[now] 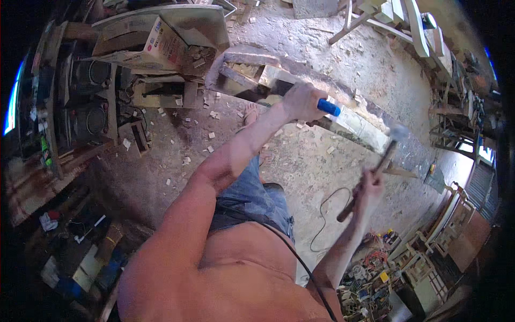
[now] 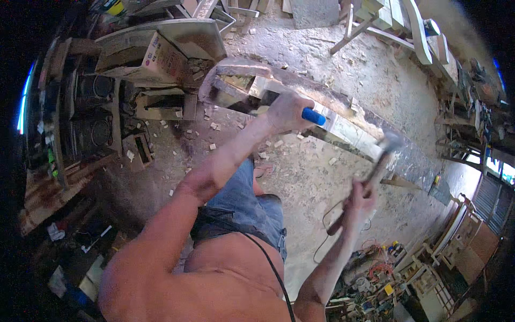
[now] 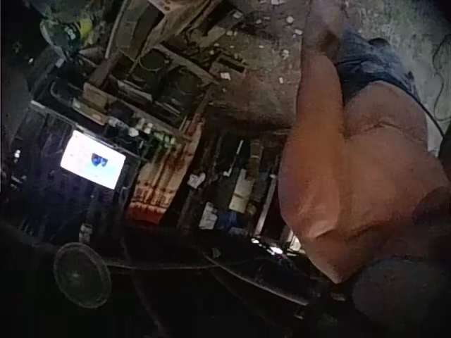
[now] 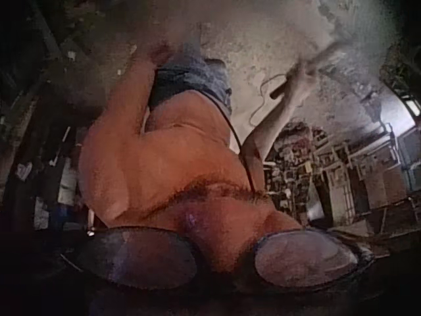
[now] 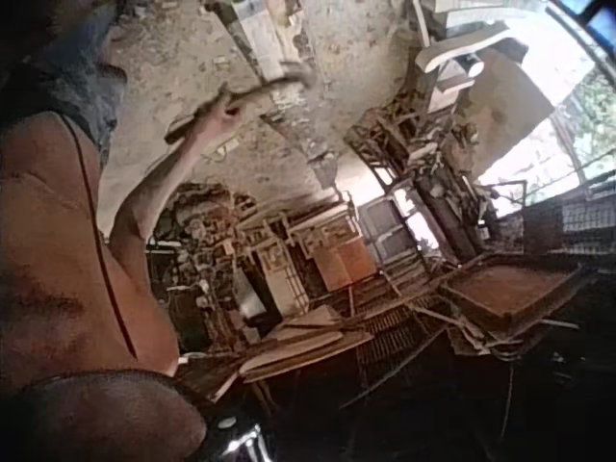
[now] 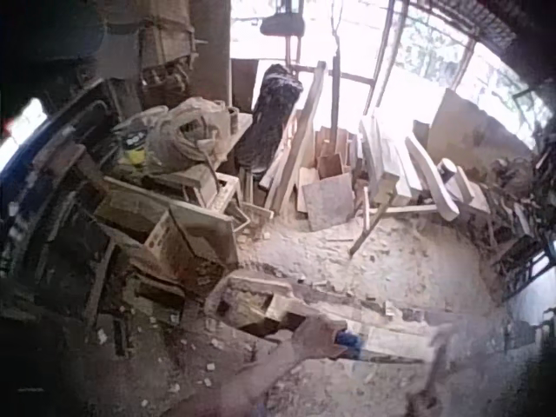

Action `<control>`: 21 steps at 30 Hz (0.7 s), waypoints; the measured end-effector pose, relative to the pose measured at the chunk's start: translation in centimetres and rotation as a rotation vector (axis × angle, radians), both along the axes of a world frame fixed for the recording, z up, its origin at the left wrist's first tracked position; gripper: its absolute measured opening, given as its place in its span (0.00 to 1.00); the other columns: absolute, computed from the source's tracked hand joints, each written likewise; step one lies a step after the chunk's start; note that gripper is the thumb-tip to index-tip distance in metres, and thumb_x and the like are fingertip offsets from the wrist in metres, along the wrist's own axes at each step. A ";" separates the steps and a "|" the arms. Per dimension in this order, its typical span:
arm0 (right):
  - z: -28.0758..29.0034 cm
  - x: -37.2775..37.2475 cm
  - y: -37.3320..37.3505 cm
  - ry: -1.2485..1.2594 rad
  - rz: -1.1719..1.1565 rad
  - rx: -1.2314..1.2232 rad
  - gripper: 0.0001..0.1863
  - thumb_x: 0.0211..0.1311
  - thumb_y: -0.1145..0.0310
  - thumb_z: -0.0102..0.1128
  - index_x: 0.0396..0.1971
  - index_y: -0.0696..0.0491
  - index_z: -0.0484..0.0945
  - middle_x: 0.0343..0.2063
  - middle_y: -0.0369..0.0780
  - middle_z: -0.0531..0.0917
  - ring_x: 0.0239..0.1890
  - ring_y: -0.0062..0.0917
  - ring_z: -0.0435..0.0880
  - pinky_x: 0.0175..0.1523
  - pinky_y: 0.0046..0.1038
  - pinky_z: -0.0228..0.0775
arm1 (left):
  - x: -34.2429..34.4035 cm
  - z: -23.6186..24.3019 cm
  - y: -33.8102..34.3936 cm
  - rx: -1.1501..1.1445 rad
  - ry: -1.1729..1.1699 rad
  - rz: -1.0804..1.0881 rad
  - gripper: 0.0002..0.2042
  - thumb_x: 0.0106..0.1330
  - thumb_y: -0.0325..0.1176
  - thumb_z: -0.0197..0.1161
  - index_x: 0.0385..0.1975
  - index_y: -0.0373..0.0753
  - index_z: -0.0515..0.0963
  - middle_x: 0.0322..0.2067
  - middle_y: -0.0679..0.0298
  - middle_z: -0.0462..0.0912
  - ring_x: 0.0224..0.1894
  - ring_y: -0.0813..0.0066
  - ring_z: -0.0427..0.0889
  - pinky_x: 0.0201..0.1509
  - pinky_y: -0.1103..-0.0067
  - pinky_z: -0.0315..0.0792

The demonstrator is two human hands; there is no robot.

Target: Using a hammer and chisel to carve and shape a wooden component on a workbench.

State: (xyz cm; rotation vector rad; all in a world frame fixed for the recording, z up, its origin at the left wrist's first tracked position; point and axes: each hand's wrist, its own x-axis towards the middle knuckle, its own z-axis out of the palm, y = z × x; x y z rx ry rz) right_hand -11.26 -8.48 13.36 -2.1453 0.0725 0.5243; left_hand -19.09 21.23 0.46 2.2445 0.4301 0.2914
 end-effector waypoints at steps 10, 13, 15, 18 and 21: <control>12.6 4.5 -0.9 -0.420 -0.133 0.688 0.12 0.69 0.59 0.67 0.38 0.52 0.79 0.24 0.31 0.73 0.21 0.15 0.71 0.24 0.20 0.66 | -0.6 -1.5 3.0 0.006 -0.161 0.007 0.15 0.62 0.45 0.71 0.24 0.38 0.83 0.21 0.51 0.83 0.28 0.48 0.85 0.33 0.63 0.77; -0.3 -0.2 0.9 -0.578 0.115 0.157 0.15 0.67 0.59 0.66 0.37 0.57 0.80 0.24 0.39 0.77 0.25 0.23 0.76 0.31 0.28 0.71 | 0.4 -0.5 1.9 -0.033 -0.114 -0.043 0.14 0.61 0.44 0.71 0.30 0.39 0.84 0.27 0.51 0.85 0.33 0.50 0.87 0.38 0.67 0.79; -7.0 -6.7 8.0 -0.217 0.506 -0.419 0.16 0.66 0.60 0.66 0.34 0.61 0.80 0.23 0.46 0.80 0.26 0.29 0.79 0.34 0.33 0.71 | -1.5 -3.2 2.1 -0.479 -0.355 -0.017 0.14 0.61 0.44 0.71 0.33 0.39 0.83 0.30 0.52 0.86 0.37 0.51 0.87 0.42 0.69 0.79; -3.1 -6.9 9.8 0.028 0.524 -0.284 0.18 0.65 0.59 0.66 0.32 0.63 0.81 0.22 0.47 0.82 0.27 0.31 0.81 0.36 0.37 0.73 | -3.3 -7.1 1.8 -0.551 0.005 -0.005 0.15 0.59 0.43 0.70 0.40 0.41 0.82 0.40 0.53 0.87 0.45 0.55 0.87 0.53 0.70 0.79; 0.2 -2.5 2.2 -0.243 0.137 0.110 0.10 0.71 0.62 0.64 0.33 0.52 0.78 0.17 0.30 0.73 0.16 0.14 0.70 0.21 0.23 0.62 | -1.1 -3.9 2.3 0.073 -0.046 -0.080 0.12 0.57 0.42 0.72 0.31 0.42 0.82 0.28 0.52 0.85 0.35 0.49 0.87 0.41 0.62 0.79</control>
